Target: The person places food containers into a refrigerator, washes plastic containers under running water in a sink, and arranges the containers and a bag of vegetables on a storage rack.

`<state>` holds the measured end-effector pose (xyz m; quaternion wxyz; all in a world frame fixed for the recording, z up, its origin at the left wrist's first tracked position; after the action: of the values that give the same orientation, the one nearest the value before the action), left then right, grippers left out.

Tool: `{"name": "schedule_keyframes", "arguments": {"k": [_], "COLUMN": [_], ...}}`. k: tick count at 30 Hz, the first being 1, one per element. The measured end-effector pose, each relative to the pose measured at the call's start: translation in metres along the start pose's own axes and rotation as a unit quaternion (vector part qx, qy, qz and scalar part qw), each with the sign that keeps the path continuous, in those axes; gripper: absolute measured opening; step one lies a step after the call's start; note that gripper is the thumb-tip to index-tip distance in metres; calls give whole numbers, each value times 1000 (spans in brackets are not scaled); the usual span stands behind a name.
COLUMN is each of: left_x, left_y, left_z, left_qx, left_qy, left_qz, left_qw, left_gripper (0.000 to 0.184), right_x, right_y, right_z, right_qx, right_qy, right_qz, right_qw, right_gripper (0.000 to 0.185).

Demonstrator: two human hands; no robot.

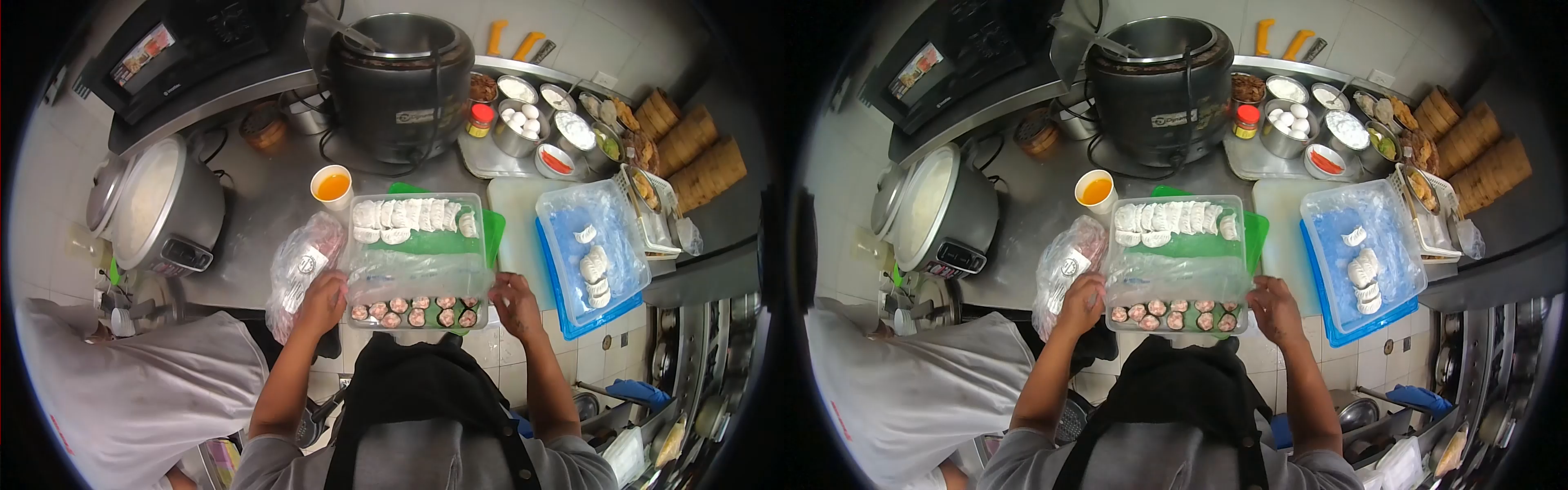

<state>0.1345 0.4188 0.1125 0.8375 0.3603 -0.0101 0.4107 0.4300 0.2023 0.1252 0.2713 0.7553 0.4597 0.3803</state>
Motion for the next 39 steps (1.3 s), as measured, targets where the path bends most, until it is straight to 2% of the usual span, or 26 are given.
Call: {"name": "schedule_keyframes", "arguments": {"k": [2, 5, 7, 9, 11, 12, 13, 15, 16, 18, 19, 20, 21, 22, 23, 25, 26, 28, 29, 30, 32, 33, 35, 36, 38, 39], "left_x": [-5, -16, -16, -13, 0, 7, 17, 42, 55, 82, 92, 101, 108, 113, 118, 118, 114, 103, 93, 80, 59, 50, 33, 26, 15, 11], "left_y": [-10, -13, -19, -15, -3, 6, 3, 17, 12, -17, -34, -44, -65, -83, -90, -110, -117, -122, -122, -125, -119, -117, -117, -118, -120, -122], "left_z": [11, 26, 30, 33, 40, 50, 60, 73, 87, 110, 121, 132, 144, 152, 153, 138, 123, 94, 80, 63, 56, 53, 37, 35, 39, 41], "left_qx": [88, 148, 159, 180, 178, 167, 164, 53, 40, 8, -21, -19, -13, -7, -4, -10, 14, 67, 114, 151, 187, 217, 223, 215, 211, 214], "left_qy": [-21, -71, -63, -45, -44, -69, -80, -35, -57, -72, -81, -86, -97, -107, -110, -73, -47, -36, -36, 16, 35, 41, 91, 79, 55, 47], "left_qz": [-82, -88, -125, -123, -90, -39, -42, 59, 64, 34, 3, 2, -53, -107, -106, -151, -178, -180, -186, -215, -197, -188, -196, -183, -172, -175], "left_qw": [993, 983, 977, 975, 979, 983, 982, 996, 996, 997, 996, 996, 994, 988, 988, 986, 983, 981, 975, 965, 962, 957, 950, 956, 961, 960], "left_gripper": [14, 18, 19, 20, 19, 16, 16, 14, 12, 13, 14, 14, 16, 18, 18, 21, 24, 26, 29, 38, 40, 42, 47, 47, 47, 47], "right_x": [-14, -41, -43, -37, -34, -36, -43, -63, -65, -73, -67, -51, -39, -33, -31, -27, -24, -20, -18, -19, -31, -35, -14, 1, 35, 56], "right_y": [-6, -21, -10, 16, 69, 100, 132, 172, 185, 196, 202, 198, 194, 188, 192, 175, 174, 176, 183, 190, 204, 210, 218, 208, 150, 108], "right_z": [1, 18, 8, 1, 13, 26, 40, 71, 82, 129, 131, 129, 127, 138, 144, 157, 162, 168, 160, 156, 172, 174, 130, 110, 67, 48], "right_qx": [-11, -31, -19, -37, -76, -104, -130, -226, -229, -197, -195, -237, -278, -278, -276, -304, -297, -270, -244, -230, -59, -22, 41, 50, 345, 402], "right_qy": [-17, -29, -9, -22, -74, -112, -149, -159, -160, -306, -306, -273, -238, -237, -237, -220, -215, -229, -217, -211, -261, -262, -173, -165, -179, -161], "right_qz": [-27, -61, -83, -66, 49, 117, 183, 246, 253, 199, 203, 146, 88, 31, 33, -66, -71, -98, -69, -26, 98, 153, 216, 205, 161, 90], "right_qw": [999, 997, 996, 997, 993, 981, 963, 929, 926, 910, 909, 921, 927, 930, 931, 925, 928, 930, 942, 950, 958, 953, 960, 963, 907, 897], "right_gripper": [9, 14, 20, 25, 24, 24, 23, 20, 20, 38, 38, 51, 64, 85, 85, 88, 88, 93, 93, 91, 90, 82, 68, 68, 56, 51]}}
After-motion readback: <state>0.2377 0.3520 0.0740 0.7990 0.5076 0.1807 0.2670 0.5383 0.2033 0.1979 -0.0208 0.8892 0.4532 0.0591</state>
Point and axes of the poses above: each hand's wrist, its own x-axis towards the middle knuckle, its own y-axis out of the back of the hand, z = x × y, the point moved 10 cm from there along x, towards the middle knuckle, and after that the axes turned 5 degrees about y, right-handed, at the moved point
